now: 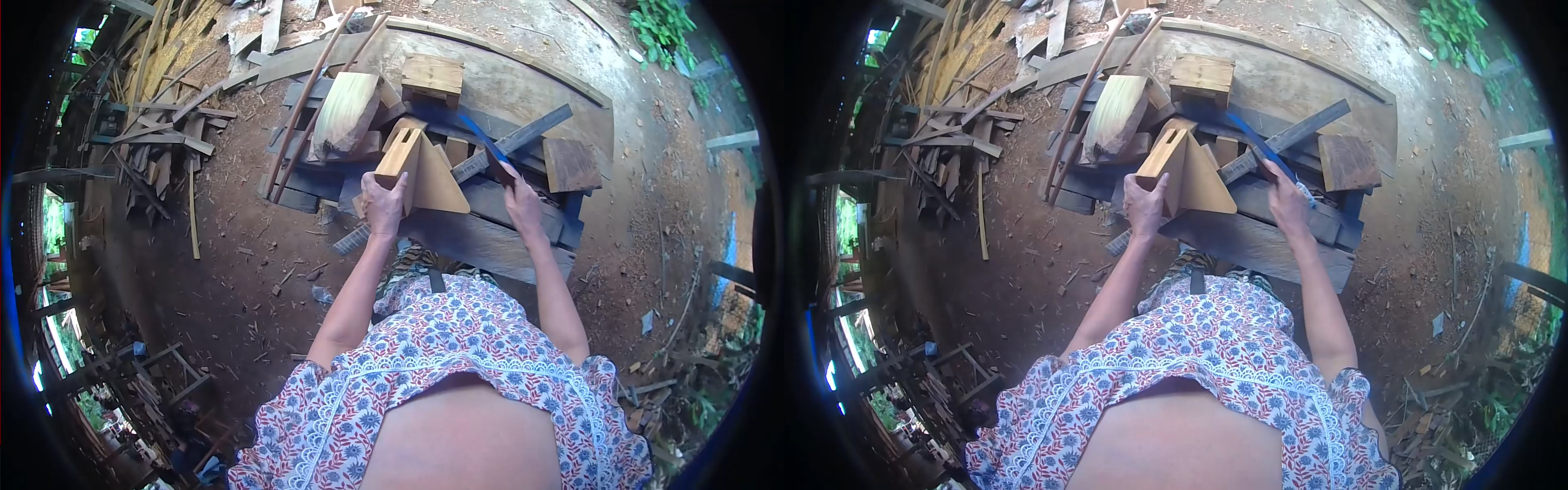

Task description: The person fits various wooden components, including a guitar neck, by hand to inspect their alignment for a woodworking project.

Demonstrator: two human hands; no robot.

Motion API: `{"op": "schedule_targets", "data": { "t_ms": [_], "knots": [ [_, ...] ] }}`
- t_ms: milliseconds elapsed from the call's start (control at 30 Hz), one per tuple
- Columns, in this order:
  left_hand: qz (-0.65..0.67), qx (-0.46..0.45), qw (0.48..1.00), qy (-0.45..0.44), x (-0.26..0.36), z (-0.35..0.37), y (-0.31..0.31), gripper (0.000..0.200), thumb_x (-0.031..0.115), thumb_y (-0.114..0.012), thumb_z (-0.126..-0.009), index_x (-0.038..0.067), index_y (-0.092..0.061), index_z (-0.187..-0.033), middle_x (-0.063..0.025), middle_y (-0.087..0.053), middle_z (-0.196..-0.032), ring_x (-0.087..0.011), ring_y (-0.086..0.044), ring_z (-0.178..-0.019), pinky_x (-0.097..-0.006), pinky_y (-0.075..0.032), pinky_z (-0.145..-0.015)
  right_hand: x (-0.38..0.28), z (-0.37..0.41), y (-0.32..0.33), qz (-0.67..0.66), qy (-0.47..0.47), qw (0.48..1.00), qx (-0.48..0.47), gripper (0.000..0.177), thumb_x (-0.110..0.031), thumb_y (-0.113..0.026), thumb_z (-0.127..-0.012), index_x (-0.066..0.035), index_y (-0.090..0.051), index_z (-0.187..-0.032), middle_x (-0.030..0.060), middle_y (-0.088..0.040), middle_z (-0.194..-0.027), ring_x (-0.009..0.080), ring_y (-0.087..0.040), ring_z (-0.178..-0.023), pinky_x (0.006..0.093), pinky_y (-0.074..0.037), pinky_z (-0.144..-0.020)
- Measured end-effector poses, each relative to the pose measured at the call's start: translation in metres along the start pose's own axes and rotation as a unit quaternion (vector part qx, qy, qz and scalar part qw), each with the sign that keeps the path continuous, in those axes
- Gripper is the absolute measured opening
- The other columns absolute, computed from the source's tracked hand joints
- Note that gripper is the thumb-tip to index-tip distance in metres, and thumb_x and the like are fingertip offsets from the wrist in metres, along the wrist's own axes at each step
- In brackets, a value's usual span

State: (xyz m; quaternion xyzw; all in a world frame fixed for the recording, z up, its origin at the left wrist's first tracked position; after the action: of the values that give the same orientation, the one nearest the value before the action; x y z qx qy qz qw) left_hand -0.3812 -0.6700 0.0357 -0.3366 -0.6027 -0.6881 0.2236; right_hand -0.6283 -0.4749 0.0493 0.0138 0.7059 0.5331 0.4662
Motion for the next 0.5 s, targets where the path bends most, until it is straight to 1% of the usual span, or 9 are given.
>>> {"op": "schedule_targets", "data": {
  "t_ms": [67, 133, 200, 267, 333, 367, 433, 467, 500],
  "knots": [
    [-0.045, -0.029, 0.997, -0.055, 0.012, 0.002, -0.007, 0.055, 0.033, -0.076, -0.074, 0.000, -0.046, -0.105, -0.0207, -0.052, -0.101, -0.0400, -0.057, -0.092, -0.0463, -0.046, -0.080, -0.029, -0.035, -0.036, 0.019, 0.118, 0.992, 0.044, 0.048, -0.005, -0.049, -0.083, -0.018, -0.052, -0.129, 0.0115, -0.062, -0.117, 0.0320, -0.062, -0.097, 0.0408, -0.049, -0.085],
    [-0.049, -0.062, 0.995, -0.054, 0.001, 0.009, -0.018, 0.059, 0.034, -0.078, -0.072, 0.000, -0.045, -0.108, -0.0202, -0.050, -0.104, -0.0393, -0.055, -0.094, -0.0467, -0.045, -0.083, -0.047, -0.063, -0.074, 0.090, 0.110, 0.990, 0.025, 0.050, -0.005, -0.051, -0.081, -0.020, -0.054, -0.128, 0.0080, -0.061, -0.119, 0.0307, -0.060, -0.098, 0.0446, -0.048, -0.085],
    [-0.029, -0.061, 0.988, -0.140, 0.008, 0.016, -0.019, 0.061, 0.035, -0.078, -0.072, 0.001, -0.047, -0.112, -0.0183, -0.050, -0.103, -0.0357, -0.055, -0.098, -0.0444, -0.045, -0.085, -0.055, -0.073, -0.103, 0.140, 0.104, 0.985, 0.005, 0.049, -0.005, -0.052, -0.081, -0.020, -0.055, -0.127, 0.0069, -0.060, -0.120, 0.0306, -0.059, -0.100, 0.0464, -0.047, -0.085],
    [-0.031, -0.080, 0.987, -0.136, 0.004, 0.010, -0.020, 0.062, 0.032, -0.078, -0.073, 0.001, -0.046, -0.117, -0.0179, -0.051, -0.106, -0.0347, -0.053, -0.101, -0.0433, -0.045, -0.085, -0.055, -0.073, -0.124, 0.186, 0.093, 0.978, -0.013, 0.049, -0.005, -0.052, -0.081, -0.021, -0.056, -0.126, 0.0059, -0.059, -0.121, 0.0305, -0.057, -0.101, 0.0483, -0.046, -0.086],
    [-0.036, -0.121, 0.976, -0.175, 0.005, 0.011, -0.024, 0.064, 0.031, -0.077, -0.074, 0.001, -0.046, -0.121, -0.0189, -0.051, -0.111, -0.0345, -0.053, -0.104, -0.0423, -0.045, -0.089, -0.060, -0.043, -0.126, 0.194, 0.124, 0.973, 0.008, 0.047, -0.005, -0.054, -0.080, -0.021, -0.058, -0.124, 0.0042, -0.057, -0.123, 0.0288, -0.054, -0.103, 0.0479, -0.043, -0.086],
    [-0.031, -0.124, 0.977, -0.171, 0.002, 0.009, -0.023, 0.064, 0.031, -0.077, -0.074, 0.001, -0.046, -0.121, -0.0189, -0.051, -0.111, -0.0345, -0.053, -0.104, -0.0423, -0.045, -0.089, -0.058, -0.025, -0.125, 0.198, 0.118, 0.973, -0.013, 0.049, -0.003, -0.054, -0.079, -0.022, -0.058, -0.124, 0.0037, -0.057, -0.122, 0.0264, -0.053, -0.100, 0.0436, -0.042, -0.084],
    [-0.017, -0.205, 0.962, -0.180, -0.001, 0.004, -0.031, 0.067, 0.031, -0.076, -0.075, 0.001, -0.044, -0.126, -0.0196, -0.051, -0.118, -0.0346, -0.052, -0.111, -0.0418, -0.043, -0.094, -0.050, 0.023, -0.123, 0.232, 0.133, 0.963, -0.030, 0.051, -0.003, -0.054, -0.078, -0.021, -0.058, -0.125, 0.0035, -0.057, -0.123, 0.0253, -0.053, -0.097, 0.0419, -0.042, -0.082],
    [-0.013, -0.208, 0.961, -0.181, -0.003, -0.002, -0.028, 0.067, 0.031, -0.076, -0.075, 0.001, -0.044, -0.126, -0.0196, -0.051, -0.118, -0.0346, -0.052, -0.111, -0.0418, -0.043, -0.094, -0.040, 0.052, -0.123, 0.223, 0.130, 0.965, -0.043, 0.052, -0.002, -0.054, -0.077, -0.021, -0.058, -0.125, 0.0029, -0.057, -0.122, 0.0249, -0.053, -0.097, 0.0411, -0.041, -0.082],
    [-0.006, -0.247, 0.954, -0.170, -0.007, -0.004, -0.031, 0.067, 0.032, -0.075, -0.077, 0.000, -0.043, -0.127, -0.0200, -0.051, -0.119, -0.0347, -0.051, -0.113, -0.0418, -0.043, -0.095, -0.031, 0.075, -0.121, 0.214, 0.128, 0.967, -0.056, 0.052, -0.001, -0.054, -0.077, -0.020, -0.057, -0.125, 0.0024, -0.057, -0.122, 0.0246, -0.053, -0.096, 0.0403, -0.041, -0.083]
  ]
}}
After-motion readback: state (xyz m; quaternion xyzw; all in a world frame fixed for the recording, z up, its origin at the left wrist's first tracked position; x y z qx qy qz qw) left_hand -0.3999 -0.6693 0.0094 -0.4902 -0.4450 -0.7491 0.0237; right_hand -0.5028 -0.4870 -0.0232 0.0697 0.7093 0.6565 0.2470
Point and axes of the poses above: each hand's wrist, its own z-axis away from the middle knuckle, its own y-axis out of the back of the hand, x = y × z, the point moved 9 cm from there along -z, towards the middle knuckle
